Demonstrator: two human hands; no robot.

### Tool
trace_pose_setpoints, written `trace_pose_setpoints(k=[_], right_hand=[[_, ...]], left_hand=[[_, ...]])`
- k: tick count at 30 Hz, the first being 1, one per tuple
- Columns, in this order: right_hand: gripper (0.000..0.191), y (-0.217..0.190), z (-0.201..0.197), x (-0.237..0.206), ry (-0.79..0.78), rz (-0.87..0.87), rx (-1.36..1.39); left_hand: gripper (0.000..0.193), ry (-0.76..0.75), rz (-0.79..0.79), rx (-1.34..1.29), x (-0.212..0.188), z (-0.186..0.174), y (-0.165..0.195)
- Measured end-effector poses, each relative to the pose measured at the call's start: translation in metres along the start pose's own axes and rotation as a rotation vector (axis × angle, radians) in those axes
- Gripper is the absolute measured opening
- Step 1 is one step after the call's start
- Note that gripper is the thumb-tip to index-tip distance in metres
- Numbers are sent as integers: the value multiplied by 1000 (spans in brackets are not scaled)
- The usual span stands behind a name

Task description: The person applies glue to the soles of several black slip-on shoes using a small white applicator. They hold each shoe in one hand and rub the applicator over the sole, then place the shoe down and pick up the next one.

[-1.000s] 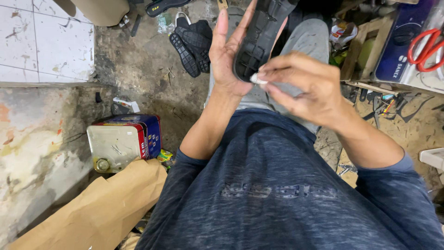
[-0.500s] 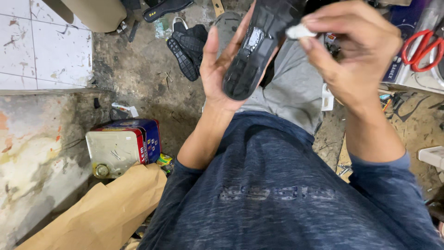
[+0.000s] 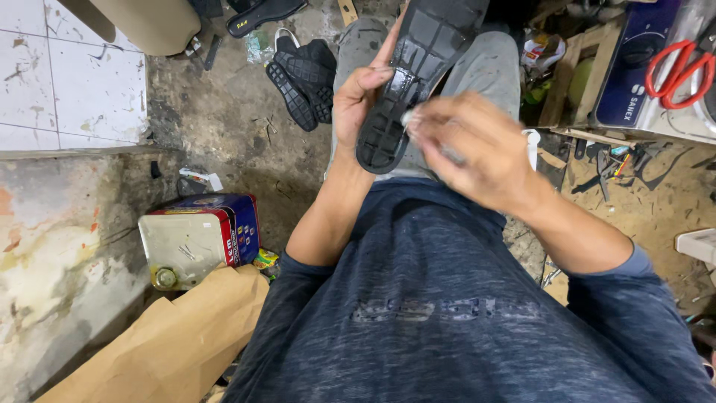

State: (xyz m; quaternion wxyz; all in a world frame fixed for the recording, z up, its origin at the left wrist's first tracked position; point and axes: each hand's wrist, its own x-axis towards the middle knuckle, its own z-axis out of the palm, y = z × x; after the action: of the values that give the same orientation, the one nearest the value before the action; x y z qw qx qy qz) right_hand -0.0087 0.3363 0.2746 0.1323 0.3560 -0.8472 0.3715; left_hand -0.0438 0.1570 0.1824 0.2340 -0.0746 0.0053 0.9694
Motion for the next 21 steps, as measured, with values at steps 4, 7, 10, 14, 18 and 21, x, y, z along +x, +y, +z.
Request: trace_pose_setpoints(k=[4, 7, 10, 14, 18, 21], right_hand=[[20, 11, -7, 3, 49, -8, -12], [20, 27, -17, 5, 158, 81, -28], [20, 22, -15, 4, 137, 64, -25], [19, 15, -14, 1, 87, 32, 77], [17, 41, -28, -5, 172, 133, -45], [17, 55, -34, -10, 167, 97, -84]], left_hand=[[77, -213, -22, 82, -5, -3, 1], [66, -367, -27, 96, -4, -9, 2], [74, -308, -26, 52, -6, -11, 2], [91, -171, -20, 39, -8, -6, 1], [82, -257, -41, 38, -11, 0, 3], [81, -289, -57, 22, -11, 0, 5]])
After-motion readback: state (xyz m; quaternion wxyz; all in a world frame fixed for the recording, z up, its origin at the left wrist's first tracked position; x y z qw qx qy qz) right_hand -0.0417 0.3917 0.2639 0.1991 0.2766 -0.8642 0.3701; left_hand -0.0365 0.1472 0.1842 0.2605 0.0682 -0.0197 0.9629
